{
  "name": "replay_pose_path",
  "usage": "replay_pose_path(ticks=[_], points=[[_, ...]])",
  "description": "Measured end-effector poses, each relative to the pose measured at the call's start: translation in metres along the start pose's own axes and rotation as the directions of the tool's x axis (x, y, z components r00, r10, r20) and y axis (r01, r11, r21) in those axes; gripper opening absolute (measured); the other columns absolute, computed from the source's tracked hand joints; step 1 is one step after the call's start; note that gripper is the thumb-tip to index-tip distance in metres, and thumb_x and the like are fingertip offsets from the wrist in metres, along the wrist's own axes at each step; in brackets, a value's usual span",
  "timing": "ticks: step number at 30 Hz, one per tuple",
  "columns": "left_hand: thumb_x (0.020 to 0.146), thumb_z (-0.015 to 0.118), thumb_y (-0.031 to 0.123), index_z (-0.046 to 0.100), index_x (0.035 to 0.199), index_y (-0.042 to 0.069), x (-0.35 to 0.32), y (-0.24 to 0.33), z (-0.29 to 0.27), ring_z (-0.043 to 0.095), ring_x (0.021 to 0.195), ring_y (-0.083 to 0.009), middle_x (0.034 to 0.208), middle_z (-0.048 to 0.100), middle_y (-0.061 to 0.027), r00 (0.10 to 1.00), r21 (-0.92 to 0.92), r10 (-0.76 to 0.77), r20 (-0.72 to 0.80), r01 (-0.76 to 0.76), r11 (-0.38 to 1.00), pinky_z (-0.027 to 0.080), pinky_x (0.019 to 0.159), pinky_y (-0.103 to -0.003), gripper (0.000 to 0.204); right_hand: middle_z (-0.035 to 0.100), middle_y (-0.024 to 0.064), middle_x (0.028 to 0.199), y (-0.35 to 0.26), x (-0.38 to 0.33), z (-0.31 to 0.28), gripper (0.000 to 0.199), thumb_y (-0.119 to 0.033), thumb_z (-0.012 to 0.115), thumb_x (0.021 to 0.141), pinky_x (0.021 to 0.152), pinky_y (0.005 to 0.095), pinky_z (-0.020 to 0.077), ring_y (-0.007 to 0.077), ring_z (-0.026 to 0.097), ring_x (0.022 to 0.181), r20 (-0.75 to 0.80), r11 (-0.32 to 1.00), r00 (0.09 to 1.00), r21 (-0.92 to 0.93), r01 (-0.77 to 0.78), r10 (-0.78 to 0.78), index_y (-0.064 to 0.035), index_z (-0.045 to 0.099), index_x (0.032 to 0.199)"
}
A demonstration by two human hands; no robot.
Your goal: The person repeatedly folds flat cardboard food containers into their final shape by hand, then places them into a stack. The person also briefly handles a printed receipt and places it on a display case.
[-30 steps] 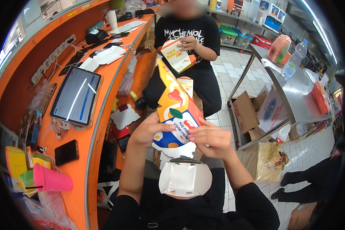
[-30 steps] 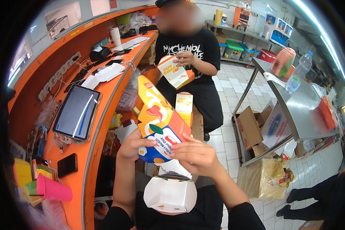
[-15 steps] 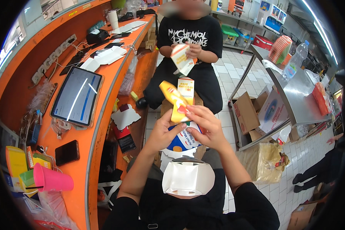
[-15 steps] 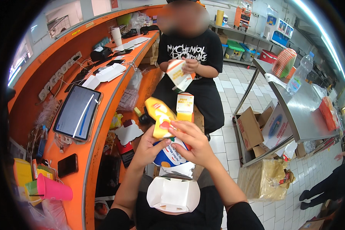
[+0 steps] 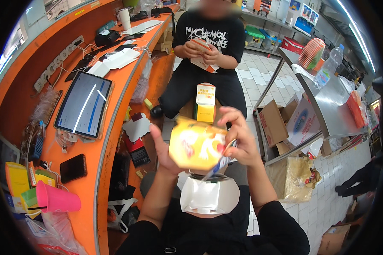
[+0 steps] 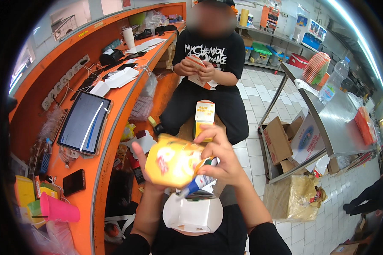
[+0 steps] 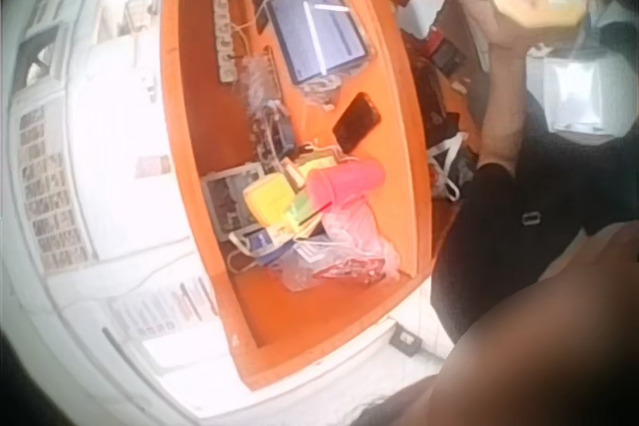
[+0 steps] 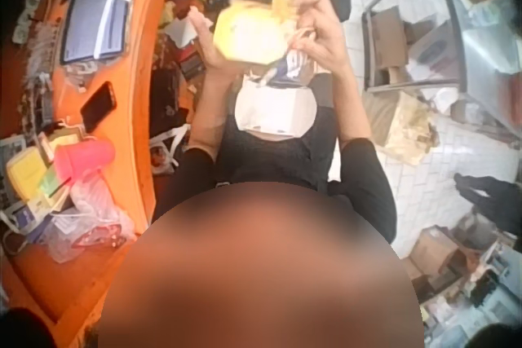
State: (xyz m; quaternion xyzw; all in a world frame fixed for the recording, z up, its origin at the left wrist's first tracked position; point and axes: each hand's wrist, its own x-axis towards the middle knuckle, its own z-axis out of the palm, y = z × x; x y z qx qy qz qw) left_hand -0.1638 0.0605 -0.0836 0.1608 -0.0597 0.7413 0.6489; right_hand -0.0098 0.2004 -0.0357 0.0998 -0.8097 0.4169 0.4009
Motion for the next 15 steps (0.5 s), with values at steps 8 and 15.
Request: replay_pose_path(ticks=[8, 15], points=[[0.077, 0.059, 0.014, 0.031, 0.14, -0.002, -0.007, 0.024, 0.037, 0.05, 0.124, -0.0334, 0.136, 0.046, -0.0213, 0.999, 0.692, -0.013, -0.042, 0.038, 0.721, 0.042, 0.102, -0.047, 0.07, 0.044, 0.0162, 0.133, -0.015, 0.003, -0.001, 0.007, -0.007, 0.068, 0.081, 0.104, 0.0435, 0.0348, 0.032, 0.044, 0.125, -0.044, 0.979, 0.992, 0.174, -0.11, 0.119, -0.0074, 0.068, 0.088], [0.076, 0.072, 0.026, 0.041, 0.131, -0.005, 0.0, 0.038, 0.05, 0.06, 0.109, -0.0256, 0.121, 0.057, -0.0184, 0.993, 0.306, -0.115, -0.027, 0.118, 0.945, 0.048, 0.094, -0.039, 0.071, 0.038, 0.0192, 0.138, -0.032, 0.014, -0.007, 0.006, -0.004, 0.064, 0.084, 0.102, 0.0467, 0.0412, 0.0388, 0.036, 0.133, 0.299, 0.963, 0.952, -0.27, 0.02, 0.064, -0.006, 0.067, 0.088]])
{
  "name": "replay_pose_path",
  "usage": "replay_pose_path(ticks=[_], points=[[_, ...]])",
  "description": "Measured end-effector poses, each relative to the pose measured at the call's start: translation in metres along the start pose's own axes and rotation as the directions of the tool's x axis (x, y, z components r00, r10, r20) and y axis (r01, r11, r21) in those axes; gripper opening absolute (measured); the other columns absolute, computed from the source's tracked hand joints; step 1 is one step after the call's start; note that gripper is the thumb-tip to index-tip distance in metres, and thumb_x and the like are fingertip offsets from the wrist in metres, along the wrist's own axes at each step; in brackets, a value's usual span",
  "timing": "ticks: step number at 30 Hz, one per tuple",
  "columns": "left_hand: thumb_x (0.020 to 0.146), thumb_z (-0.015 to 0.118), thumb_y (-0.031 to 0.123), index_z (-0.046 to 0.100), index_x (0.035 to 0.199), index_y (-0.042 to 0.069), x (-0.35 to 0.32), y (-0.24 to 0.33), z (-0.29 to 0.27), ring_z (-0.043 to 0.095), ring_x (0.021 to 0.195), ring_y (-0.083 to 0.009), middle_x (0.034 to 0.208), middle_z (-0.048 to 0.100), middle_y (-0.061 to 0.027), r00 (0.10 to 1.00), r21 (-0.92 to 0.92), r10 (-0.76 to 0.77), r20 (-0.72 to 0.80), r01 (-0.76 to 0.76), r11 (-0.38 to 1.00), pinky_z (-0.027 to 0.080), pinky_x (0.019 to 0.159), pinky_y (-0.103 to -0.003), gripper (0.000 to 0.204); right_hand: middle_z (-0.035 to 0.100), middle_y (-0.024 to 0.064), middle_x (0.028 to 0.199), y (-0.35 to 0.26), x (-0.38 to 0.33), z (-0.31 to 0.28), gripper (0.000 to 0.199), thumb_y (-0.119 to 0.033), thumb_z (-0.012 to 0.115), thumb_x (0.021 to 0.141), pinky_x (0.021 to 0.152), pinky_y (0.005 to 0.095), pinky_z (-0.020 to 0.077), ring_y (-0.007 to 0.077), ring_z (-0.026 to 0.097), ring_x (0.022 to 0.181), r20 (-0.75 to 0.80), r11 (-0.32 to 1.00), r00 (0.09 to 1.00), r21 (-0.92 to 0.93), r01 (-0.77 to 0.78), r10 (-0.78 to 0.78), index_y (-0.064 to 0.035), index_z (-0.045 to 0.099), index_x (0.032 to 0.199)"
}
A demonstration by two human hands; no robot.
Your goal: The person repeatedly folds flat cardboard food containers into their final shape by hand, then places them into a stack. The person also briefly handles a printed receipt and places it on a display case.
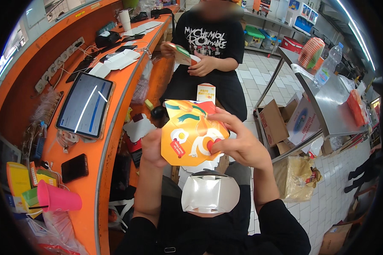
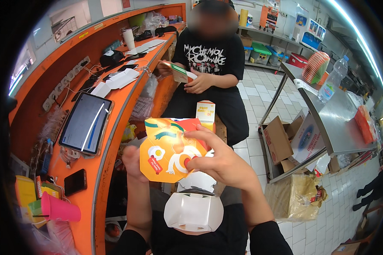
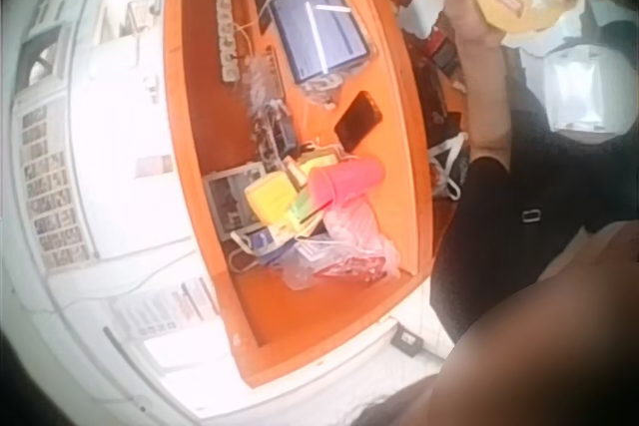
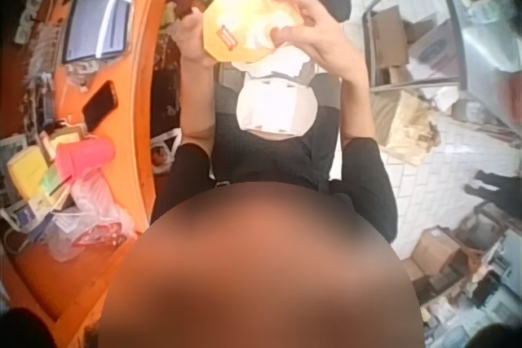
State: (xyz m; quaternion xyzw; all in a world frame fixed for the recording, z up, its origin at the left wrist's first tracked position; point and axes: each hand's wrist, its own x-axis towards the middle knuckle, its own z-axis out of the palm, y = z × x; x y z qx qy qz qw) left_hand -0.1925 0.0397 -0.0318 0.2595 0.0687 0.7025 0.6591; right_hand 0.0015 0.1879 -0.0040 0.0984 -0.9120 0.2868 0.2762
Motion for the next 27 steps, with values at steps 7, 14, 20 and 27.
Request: replay_pose_path(ticks=[7, 14, 20, 27], points=[[0.091, 0.063, 0.017, 0.05, 0.121, -0.002, -0.009, -0.021, 0.009, 0.063, 0.092, -0.0137, 0.108, 0.063, -0.0086, 0.894, 0.856, 0.251, -0.37, 0.224, 0.465, 0.051, 0.079, -0.028, 0.038, 0.044, 0.0176, 0.134, 0.007, -0.005, 0.023, 0.019, -0.015, 0.078, 0.075, 0.106, 0.0431, 0.0368, 0.0354, 0.042, 0.129, -0.233, 0.965, 0.941, 0.143, -0.218, 0.247, -0.0067, 0.065, 0.086], [0.099, 0.05, 0.023, 0.047, 0.122, -0.003, -0.014, -0.05, 0.007, 0.058, 0.099, -0.0136, 0.112, 0.06, -0.0115, 0.918, 0.9, 0.307, -0.25, 0.104, 0.423, 0.046, 0.087, -0.029, 0.035, 0.047, 0.0201, 0.135, 0.008, -0.016, 0.054, 0.014, 0.001, 0.071, 0.075, 0.072, 0.0255, 0.0584, 0.0223, 0.056, 0.116, -0.432, 0.87, 0.786, 0.419, -0.258, 0.442, -0.0006, 0.057, 0.073], [0.098, 0.051, 0.02, 0.043, 0.128, -0.002, -0.015, -0.049, 0.002, 0.057, 0.108, -0.0169, 0.121, 0.056, -0.0114, 0.925, 0.705, 0.237, -0.297, 0.045, 0.707, 0.046, 0.093, -0.03, 0.038, 0.035, 0.0269, 0.145, 0.016, -0.023, 0.056, 0.016, -0.001, 0.072, 0.076, 0.086, 0.0311, 0.052, 0.027, 0.049, 0.124, -0.362, 0.824, 0.807, 0.508, -0.249, 0.467, -0.0022, 0.056, 0.073], [0.094, 0.056, 0.016, 0.038, 0.134, 0.0, -0.016, -0.058, -0.006, 0.056, 0.113, -0.0203, 0.125, 0.054, -0.0122, 0.987, 0.33, -0.011, -0.162, 0.065, 0.942, 0.047, 0.096, -0.033, 0.046, 0.025, 0.02, 0.148, 0.034, -0.019, 0.053, 0.111, -0.018, 0.086, 0.055, 0.113, 0.0402, 0.0252, 0.0296, 0.03, 0.137, -0.321, 0.539, 0.846, 0.841, 0.049, 0.425, -0.008, 0.02, 0.143]])
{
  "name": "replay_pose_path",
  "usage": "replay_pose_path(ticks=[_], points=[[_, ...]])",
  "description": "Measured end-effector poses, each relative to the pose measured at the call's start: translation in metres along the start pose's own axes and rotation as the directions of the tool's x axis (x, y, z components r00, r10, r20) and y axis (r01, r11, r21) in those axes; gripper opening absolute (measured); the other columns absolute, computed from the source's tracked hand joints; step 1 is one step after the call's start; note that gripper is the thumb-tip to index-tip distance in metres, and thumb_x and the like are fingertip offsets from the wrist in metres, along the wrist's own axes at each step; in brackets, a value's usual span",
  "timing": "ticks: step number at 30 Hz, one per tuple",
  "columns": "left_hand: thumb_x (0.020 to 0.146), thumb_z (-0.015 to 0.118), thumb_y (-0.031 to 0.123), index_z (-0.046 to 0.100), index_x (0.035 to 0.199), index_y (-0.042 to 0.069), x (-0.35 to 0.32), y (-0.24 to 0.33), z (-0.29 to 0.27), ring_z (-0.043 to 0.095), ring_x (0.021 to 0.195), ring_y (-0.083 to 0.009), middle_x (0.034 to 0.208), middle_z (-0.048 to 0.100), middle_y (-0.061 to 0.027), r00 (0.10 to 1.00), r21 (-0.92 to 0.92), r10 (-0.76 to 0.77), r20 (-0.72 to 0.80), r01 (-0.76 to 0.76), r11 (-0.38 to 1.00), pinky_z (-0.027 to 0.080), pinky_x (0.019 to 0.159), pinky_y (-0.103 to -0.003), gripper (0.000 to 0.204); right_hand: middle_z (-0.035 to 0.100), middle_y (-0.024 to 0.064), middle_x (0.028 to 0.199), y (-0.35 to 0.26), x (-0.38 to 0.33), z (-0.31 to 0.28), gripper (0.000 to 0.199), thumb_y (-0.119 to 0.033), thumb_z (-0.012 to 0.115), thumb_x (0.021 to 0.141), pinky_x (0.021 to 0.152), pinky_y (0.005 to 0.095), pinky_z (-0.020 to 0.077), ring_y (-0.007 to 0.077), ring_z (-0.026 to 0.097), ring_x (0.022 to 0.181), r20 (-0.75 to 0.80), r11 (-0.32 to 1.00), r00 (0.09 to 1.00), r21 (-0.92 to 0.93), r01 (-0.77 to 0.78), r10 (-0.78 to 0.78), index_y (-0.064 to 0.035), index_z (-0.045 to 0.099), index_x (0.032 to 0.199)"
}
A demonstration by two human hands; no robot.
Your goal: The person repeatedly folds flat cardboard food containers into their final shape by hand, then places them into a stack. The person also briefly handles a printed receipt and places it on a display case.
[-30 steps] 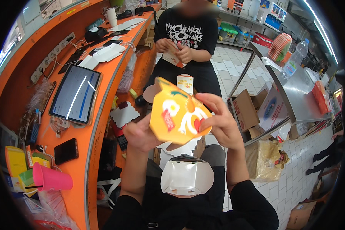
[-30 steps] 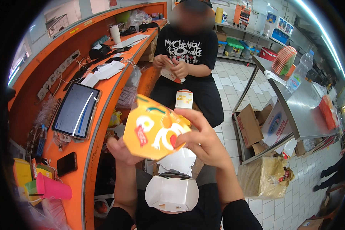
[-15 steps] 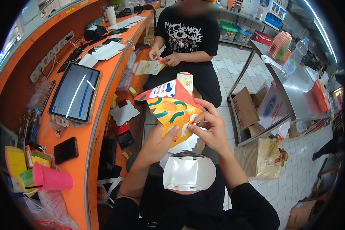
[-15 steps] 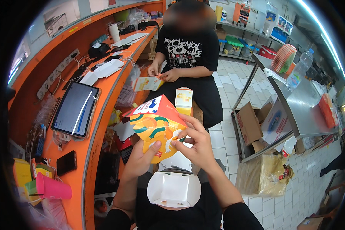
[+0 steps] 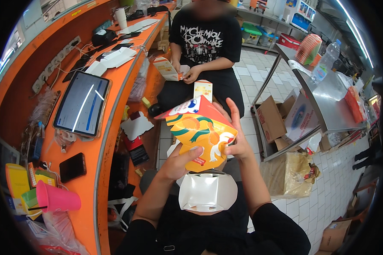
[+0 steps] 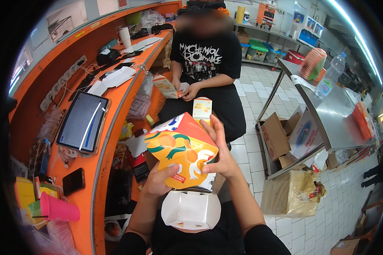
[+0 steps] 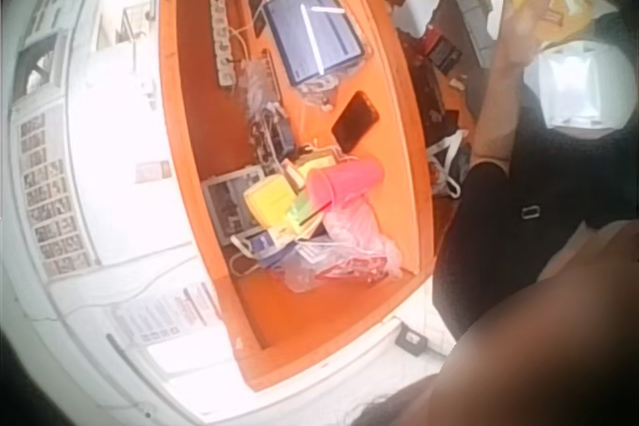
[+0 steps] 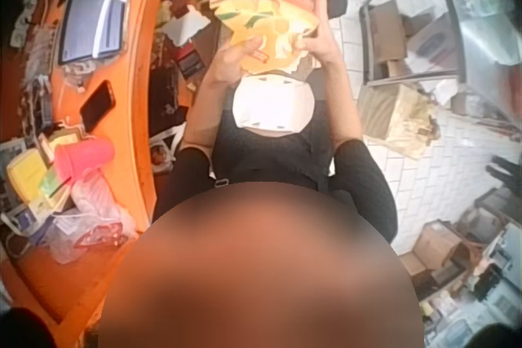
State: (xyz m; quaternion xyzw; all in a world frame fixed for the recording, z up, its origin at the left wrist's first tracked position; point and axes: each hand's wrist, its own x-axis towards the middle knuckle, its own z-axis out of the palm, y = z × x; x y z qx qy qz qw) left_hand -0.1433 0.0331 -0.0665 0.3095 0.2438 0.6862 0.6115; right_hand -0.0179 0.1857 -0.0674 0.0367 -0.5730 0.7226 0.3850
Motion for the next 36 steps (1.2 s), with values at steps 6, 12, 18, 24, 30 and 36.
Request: replay_pose_path(ticks=[6, 12, 18, 24, 30, 36], points=[[0.094, 0.056, 0.017, 0.037, 0.136, 0.001, 0.005, -0.003, -0.008, 0.053, 0.117, -0.021, 0.128, 0.051, -0.0112, 0.997, 0.045, 0.08, -0.01, -0.079, 0.996, 0.045, 0.097, -0.034, 0.049, 0.029, 0.0167, 0.14, -0.009, -0.007, 0.005, 0.121, -0.013, 0.085, 0.057, 0.11, 0.0389, 0.0301, 0.0272, 0.036, 0.131, -0.089, 0.984, 0.996, -0.176, -0.016, 0.001, -0.0102, 0.005, 0.148], [0.095, 0.056, 0.028, 0.037, 0.136, 0.001, 0.0, 0.01, -0.003, 0.05, 0.119, -0.0196, 0.13, 0.05, -0.0103, 0.991, 0.193, 0.134, 0.006, -0.132, 0.972, 0.041, 0.099, -0.033, 0.053, 0.026, 0.0164, 0.143, -0.006, -0.018, 0.01, 0.126, -0.014, 0.09, 0.055, 0.108, 0.0403, 0.0352, 0.027, 0.034, 0.133, -0.061, 0.942, 0.987, -0.313, 0.121, -0.147, -0.0115, 0.005, 0.149], [0.092, 0.062, 0.018, 0.045, 0.128, -0.001, -0.002, 0.018, 0.009, 0.055, 0.113, -0.0169, 0.123, 0.056, -0.0114, 0.972, 0.354, 0.226, -0.059, -0.192, 0.916, 0.045, 0.094, -0.031, 0.044, 0.025, 0.0163, 0.143, -0.009, -0.024, 0.001, 0.125, -0.018, 0.092, 0.052, 0.107, 0.041, 0.0367, 0.0279, 0.034, 0.133, 0.042, 0.884, 0.977, -0.419, 0.209, -0.21, -0.0113, 0.012, 0.148], [0.083, 0.07, 0.001, 0.054, 0.117, -0.004, 0.009, 0.011, 0.017, 0.063, 0.099, -0.0155, 0.108, 0.066, -0.0112, 0.793, 0.515, 0.592, -0.142, -0.452, 0.728, 0.051, 0.087, -0.03, 0.038, 0.028, 0.0185, 0.139, -0.008, -0.025, -0.006, 0.107, -0.027, 0.089, 0.054, 0.105, 0.0429, 0.0356, 0.0323, 0.033, 0.133, 0.119, 0.819, 0.978, -0.535, 0.209, -0.171, -0.0099, 0.031, 0.142], [0.081, 0.069, -0.007, 0.059, 0.115, -0.004, 0.009, 0.007, -0.005, 0.063, 0.101, -0.0151, 0.109, 0.067, -0.0108, 0.843, 0.355, 0.537, 0.026, -0.51, 0.783, 0.049, 0.09, -0.03, 0.036, 0.032, 0.0198, 0.137, -0.006, -0.021, -0.003, 0.083, -0.034, 0.084, 0.061, 0.104, 0.0467, 0.0345, 0.0357, 0.032, 0.132, 0.063, 0.796, 0.99, -0.589, 0.142, -0.129, -0.0112, 0.048, 0.132], [0.088, 0.059, 0.0, 0.059, 0.118, -0.004, 0.007, 0.013, -0.016, 0.06, 0.107, -0.0167, 0.116, 0.064, -0.0108, 0.95, 0.304, 0.3, 0.081, -0.31, 0.901, 0.047, 0.094, -0.032, 0.03, 0.039, 0.0206, 0.141, -0.033, -0.001, 0.004, 0.059, -0.036, 0.079, 0.07, 0.104, 0.0515, 0.033, 0.0419, 0.036, 0.132, 0.404, 0.253, 0.87, -0.844, 0.473, -0.282, -0.0196, 0.061, 0.123]])
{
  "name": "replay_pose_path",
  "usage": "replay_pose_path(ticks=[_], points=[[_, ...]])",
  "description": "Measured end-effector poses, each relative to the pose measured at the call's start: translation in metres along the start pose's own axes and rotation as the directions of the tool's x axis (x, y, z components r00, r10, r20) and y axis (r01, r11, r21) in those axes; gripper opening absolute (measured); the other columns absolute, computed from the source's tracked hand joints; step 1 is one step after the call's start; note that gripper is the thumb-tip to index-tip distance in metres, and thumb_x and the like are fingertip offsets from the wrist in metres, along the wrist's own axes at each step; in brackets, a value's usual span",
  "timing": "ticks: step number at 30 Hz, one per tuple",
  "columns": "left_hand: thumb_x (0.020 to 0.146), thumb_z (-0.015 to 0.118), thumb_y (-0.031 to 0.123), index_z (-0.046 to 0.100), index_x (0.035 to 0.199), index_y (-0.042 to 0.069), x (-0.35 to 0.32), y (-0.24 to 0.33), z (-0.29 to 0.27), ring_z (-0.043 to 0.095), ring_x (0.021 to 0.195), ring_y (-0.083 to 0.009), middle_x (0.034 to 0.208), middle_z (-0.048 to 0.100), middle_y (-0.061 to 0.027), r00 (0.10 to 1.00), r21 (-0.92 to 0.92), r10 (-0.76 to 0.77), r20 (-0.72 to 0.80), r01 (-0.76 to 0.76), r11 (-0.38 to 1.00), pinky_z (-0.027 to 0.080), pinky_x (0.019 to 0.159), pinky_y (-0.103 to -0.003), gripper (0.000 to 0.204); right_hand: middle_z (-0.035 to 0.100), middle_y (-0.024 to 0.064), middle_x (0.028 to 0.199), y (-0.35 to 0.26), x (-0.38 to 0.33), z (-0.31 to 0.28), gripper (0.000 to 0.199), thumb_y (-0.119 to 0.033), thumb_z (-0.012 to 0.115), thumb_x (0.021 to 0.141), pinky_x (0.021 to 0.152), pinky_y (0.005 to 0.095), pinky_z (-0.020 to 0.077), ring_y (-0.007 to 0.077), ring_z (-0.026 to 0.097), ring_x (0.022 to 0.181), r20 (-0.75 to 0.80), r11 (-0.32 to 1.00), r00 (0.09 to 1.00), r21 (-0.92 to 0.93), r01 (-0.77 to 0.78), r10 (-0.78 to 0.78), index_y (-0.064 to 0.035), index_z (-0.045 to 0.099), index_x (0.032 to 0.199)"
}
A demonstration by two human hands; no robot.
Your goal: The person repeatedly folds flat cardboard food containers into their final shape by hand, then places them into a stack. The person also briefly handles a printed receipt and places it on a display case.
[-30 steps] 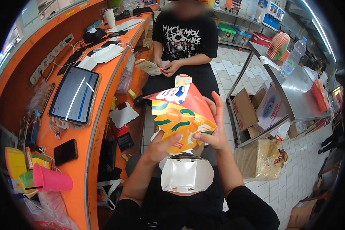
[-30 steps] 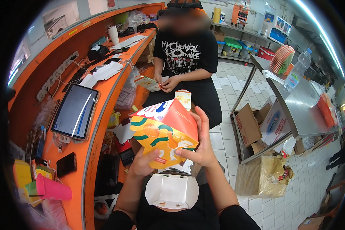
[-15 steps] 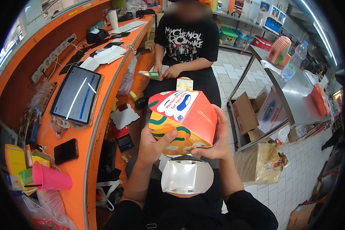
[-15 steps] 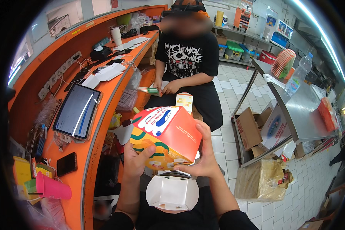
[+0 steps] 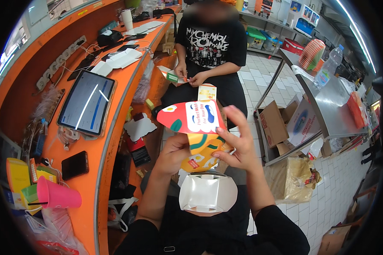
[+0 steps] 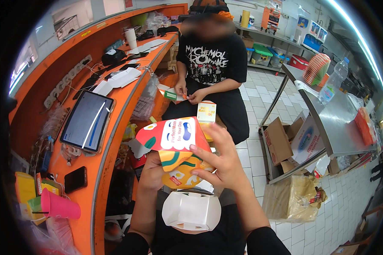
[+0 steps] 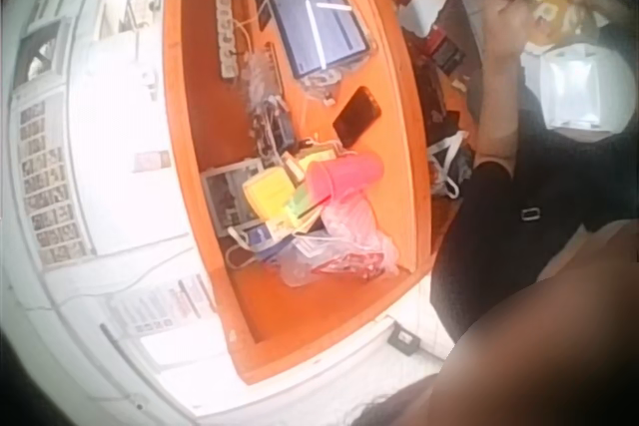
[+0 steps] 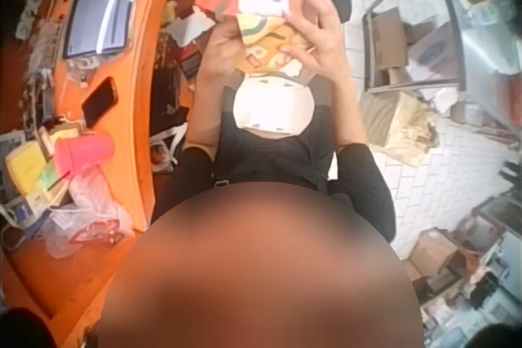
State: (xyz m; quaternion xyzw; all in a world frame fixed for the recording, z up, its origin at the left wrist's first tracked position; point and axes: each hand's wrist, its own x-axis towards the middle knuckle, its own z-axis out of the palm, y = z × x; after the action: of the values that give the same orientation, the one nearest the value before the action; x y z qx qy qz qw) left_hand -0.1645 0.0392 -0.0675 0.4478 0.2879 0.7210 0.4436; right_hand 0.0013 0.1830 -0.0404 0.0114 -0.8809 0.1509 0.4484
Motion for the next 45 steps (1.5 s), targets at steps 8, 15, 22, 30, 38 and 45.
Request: replay_pose_path(ticks=[8, 15, 22, 30, 38, 45], points=[[0.086, 0.064, 0.003, 0.053, 0.123, -0.003, 0.013, 0.019, 0.019, 0.057, 0.109, -0.014, 0.116, 0.061, -0.0075, 0.968, -0.003, -0.242, 0.066, 0.242, 0.97, 0.043, 0.096, -0.03, 0.039, 0.07, 0.0137, 0.104, -0.006, 0.034, -0.009, 0.035, -0.001, 0.068, 0.067, 0.097, 0.046, 0.0458, 0.0328, 0.065, 0.104, 0.01, 0.982, 0.991, 0.135, 0.129, -0.132, -0.0015, 0.069, 0.102], [0.08, 0.074, 0.009, 0.04, 0.131, -0.004, 0.023, 0.03, 0.021, 0.053, 0.115, -0.0179, 0.123, 0.055, -0.0126, 0.981, -0.356, -0.008, 0.192, 0.077, 0.931, 0.043, 0.097, -0.033, 0.064, 0.073, 0.0109, 0.089, -0.001, 0.04, -0.022, 0.029, 0.006, 0.063, 0.075, 0.071, 0.0285, 0.0563, 0.021, 0.072, 0.078, -0.117, 1.0, 0.993, -0.002, 0.021, -0.021, 0.001, 0.069, 0.103], [0.073, 0.074, -0.003, 0.06, 0.107, -0.005, 0.033, 0.032, 0.01, 0.067, 0.085, -0.0138, 0.098, 0.068, -0.0106, 0.959, 0.196, -0.195, -0.203, 0.235, 0.952, 0.054, 0.076, -0.026, 0.037, 0.071, 0.0132, 0.099, 0.002, 0.034, -0.009, 0.037, 0.002, 0.066, 0.079, 0.067, 0.0278, 0.0556, 0.021, 0.071, 0.075, -0.053, 0.983, 0.996, 0.172, -0.063, 0.073, -0.0031, 0.065, 0.116], [0.074, 0.074, -0.001, 0.058, 0.111, -0.005, 0.033, 0.046, 0.019, 0.065, 0.087, -0.0124, 0.099, 0.067, -0.0087, 0.96, 0.049, -0.268, -0.08, 0.273, 0.961, 0.053, 0.078, -0.025, 0.04, 0.07, 0.013, 0.101, -0.007, 0.031, -0.025, 0.033, -0.005, 0.066, 0.074, 0.06, 0.0264, 0.0551, 0.0202, 0.07, 0.072, -0.038, 0.986, 0.985, -0.036, 0.165, -0.166, -0.0086, 0.071, 0.107], [0.075, 0.075, 0.001, 0.057, 0.115, -0.004, 0.037, 0.049, 0.027, 0.064, 0.088, -0.011, 0.102, 0.065, -0.0076, 0.971, 0.076, -0.236, -0.04, 0.239, 0.968, 0.052, 0.078, -0.024, 0.044, 0.068, 0.0153, 0.108, -0.008, 0.033, -0.038, 0.033, -0.01, 0.068, 0.071, 0.058, 0.0259, 0.0543, 0.0207, 0.069, 0.072, 0.047, 0.981, 0.986, -0.104, 0.163, -0.159, -0.0085, 0.071, 0.104], [0.076, 0.074, 0.001, 0.057, 0.115, -0.003, 0.036, 0.051, 0.024, 0.062, 0.089, -0.0094, 0.101, 0.064, -0.0066, 0.972, 0.147, -0.233, -0.038, 0.236, 0.961, 0.051, 0.078, -0.023, 0.043, 0.064, 0.0182, 0.119, -0.025, 0.019, -0.032, 0.055, -0.003, 0.062, 0.08, 0.078, 0.0309, 0.054, 0.0243, 0.067, 0.095, 0.1, 0.962, 0.984, 0.216, -0.167, 0.149, -0.002, 0.05, 0.133]])
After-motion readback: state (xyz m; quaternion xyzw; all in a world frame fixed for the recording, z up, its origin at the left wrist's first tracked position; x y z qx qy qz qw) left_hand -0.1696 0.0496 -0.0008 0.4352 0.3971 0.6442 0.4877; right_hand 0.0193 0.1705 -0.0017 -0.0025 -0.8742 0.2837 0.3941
